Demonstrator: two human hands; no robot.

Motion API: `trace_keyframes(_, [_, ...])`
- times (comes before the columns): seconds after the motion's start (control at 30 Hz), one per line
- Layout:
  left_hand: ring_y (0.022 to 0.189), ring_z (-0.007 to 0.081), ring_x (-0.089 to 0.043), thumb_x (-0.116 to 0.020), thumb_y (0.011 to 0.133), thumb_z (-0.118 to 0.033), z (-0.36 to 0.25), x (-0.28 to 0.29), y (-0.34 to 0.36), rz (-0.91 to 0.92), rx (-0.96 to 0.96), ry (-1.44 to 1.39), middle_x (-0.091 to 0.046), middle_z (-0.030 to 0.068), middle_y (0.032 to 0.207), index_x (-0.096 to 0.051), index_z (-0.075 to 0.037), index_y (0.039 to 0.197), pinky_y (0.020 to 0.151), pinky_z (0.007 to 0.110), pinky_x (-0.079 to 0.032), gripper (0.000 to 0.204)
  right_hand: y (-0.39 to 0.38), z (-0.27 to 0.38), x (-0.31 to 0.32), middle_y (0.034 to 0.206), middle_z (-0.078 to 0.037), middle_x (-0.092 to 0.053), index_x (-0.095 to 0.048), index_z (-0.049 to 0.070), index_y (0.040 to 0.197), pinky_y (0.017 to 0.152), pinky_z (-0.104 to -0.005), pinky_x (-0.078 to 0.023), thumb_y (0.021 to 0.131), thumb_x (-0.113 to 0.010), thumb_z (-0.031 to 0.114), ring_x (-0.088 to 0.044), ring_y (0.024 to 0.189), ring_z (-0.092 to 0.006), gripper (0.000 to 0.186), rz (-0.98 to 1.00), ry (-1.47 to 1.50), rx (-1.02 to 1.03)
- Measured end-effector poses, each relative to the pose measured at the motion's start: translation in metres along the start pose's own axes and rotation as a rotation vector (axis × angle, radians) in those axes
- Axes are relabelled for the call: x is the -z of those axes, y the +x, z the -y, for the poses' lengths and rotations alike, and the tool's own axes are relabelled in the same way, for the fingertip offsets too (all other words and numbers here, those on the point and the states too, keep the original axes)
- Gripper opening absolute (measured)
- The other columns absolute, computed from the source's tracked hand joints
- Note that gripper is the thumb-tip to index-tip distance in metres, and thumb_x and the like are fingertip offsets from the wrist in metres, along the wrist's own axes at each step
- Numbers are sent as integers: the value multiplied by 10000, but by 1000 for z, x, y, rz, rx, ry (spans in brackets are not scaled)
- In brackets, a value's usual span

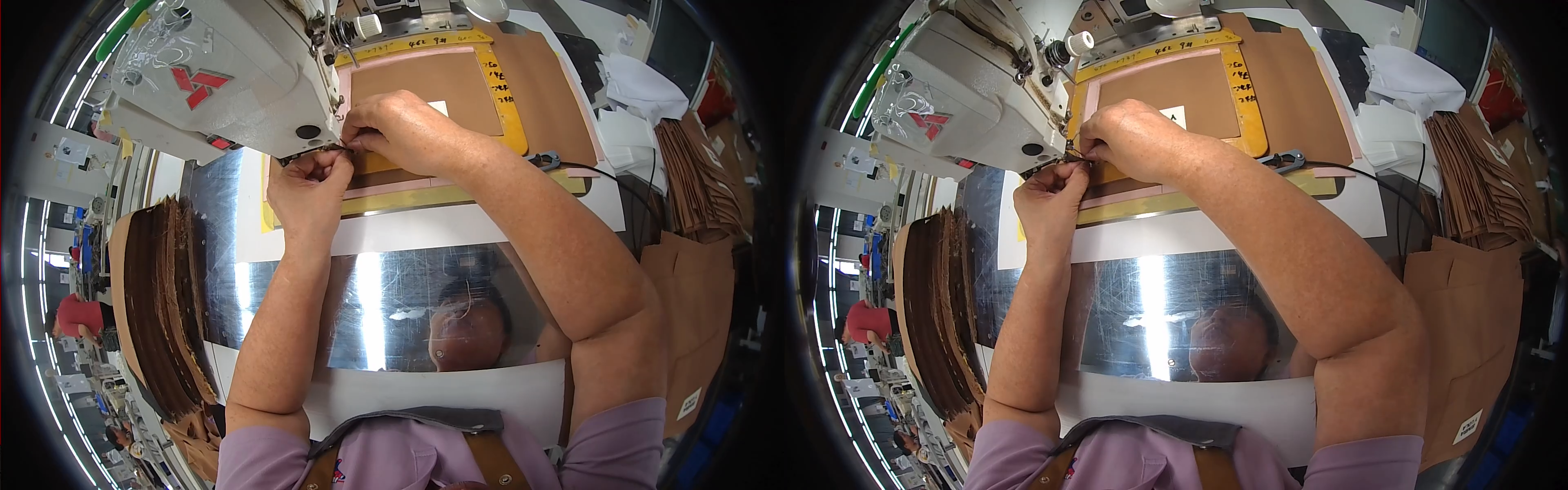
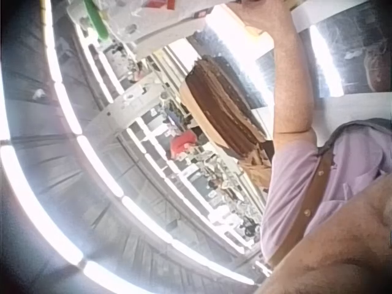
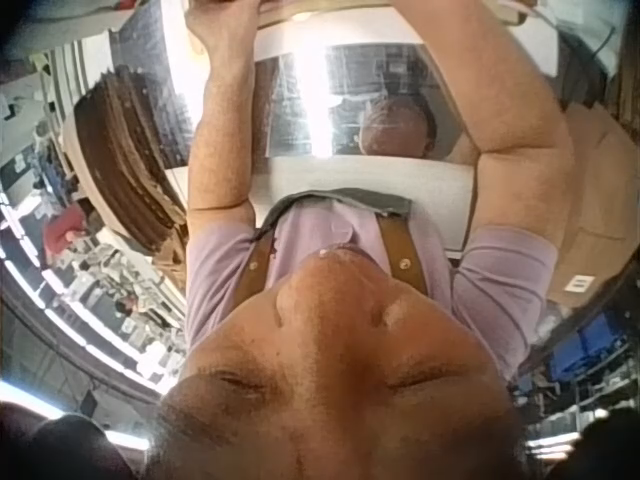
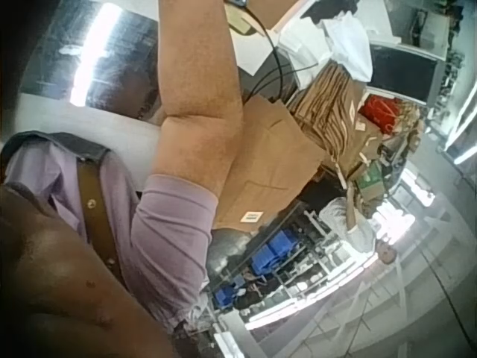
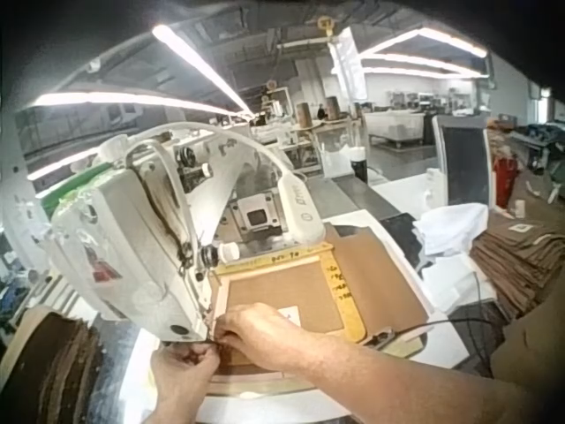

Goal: Operating an industrial sewing machine to stitch a leather component for a bag.

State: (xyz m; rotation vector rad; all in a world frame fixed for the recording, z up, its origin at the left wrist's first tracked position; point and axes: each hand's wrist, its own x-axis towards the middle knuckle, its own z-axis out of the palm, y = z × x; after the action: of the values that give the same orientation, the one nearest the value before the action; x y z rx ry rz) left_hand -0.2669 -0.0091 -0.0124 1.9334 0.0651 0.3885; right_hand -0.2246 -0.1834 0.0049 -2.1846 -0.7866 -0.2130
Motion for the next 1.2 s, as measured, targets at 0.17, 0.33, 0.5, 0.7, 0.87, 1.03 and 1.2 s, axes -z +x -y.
trace_keyframes(0.17, [646, 55, -604, -759, 760, -76, 0, 0, 0, -6, 11, 5, -713, 36, 738, -753, 25, 824, 647, 206, -499, 119, 0, -1, -1, 978, -159, -736, -744, 47, 1041, 871, -393, -560, 870, -690, 72, -706, 959, -308, 180, -3, 6, 9])
trace_keyframes(0.33, [616, 27, -537, -765, 832, -74, -4, -6, -3, 23, -21, 68, -675, -3, 733, -749, 28, 878, 585, 175, -418, 112, -3, -7, 1, 965, -156, -735, -746, 43, 1009, 858, -400, -558, 851, -694, 66, -706, 939, -315, 169, -32, -30, 20])
trace_keyframes(0.5, [636, 59, -582, -781, 795, -101, 10, 4, 5, 4, -98, 109, -695, 23, 727, -756, 37, 879, 611, 211, -475, 164, 2, -14, -12, 884, -170, -705, -717, 29, 892, 799, -420, -552, 806, -706, 66, -688, 860, -354, 94, -158, -38, 202])
trace_keyframes(0.7, [607, 37, -531, -817, 792, -108, 17, 4, 7, 13, -106, -53, -667, -3, 699, -754, 35, 862, 593, 188, -431, 171, 1, -10, -12, 870, -159, -694, -697, 33, 865, 783, -425, -542, 796, -698, 89, -677, 849, -351, 88, -153, -44, 210])
trace_keyframes(0.87, [613, 54, -561, -798, 795, -81, 15, 5, 5, -22, -69, 15, -677, 14, 707, -744, 31, 841, 605, 200, -459, 132, 1, -9, -14, 900, -163, -700, -707, 21, 885, 791, -423, -547, 800, -691, 74, -680, 857, -356, 102, -147, -27, 200])
trace_keyframes(1.03, [640, 51, -592, -783, 776, -57, -2, -7, -1, 21, -11, -96, -697, 24, 736, -724, 40, 823, 622, 190, -483, 123, -5, -11, 0, 913, -167, -704, -708, 6, 911, 793, -413, -552, 788, -702, 33, -684, 878, -353, 126, -132, -13, 194])
trace_keyframes(1.2, [627, 41, -592, -756, 778, -62, 1, -1, 0, 7, 12, -21, -698, 18, 719, -744, 35, 813, 618, 189, -489, 104, -3, -4, 0, 950, -160, -709, -701, -6, 952, 816, -389, -564, 840, -687, 18, -692, 917, -317, 115, -55, -24, 104])
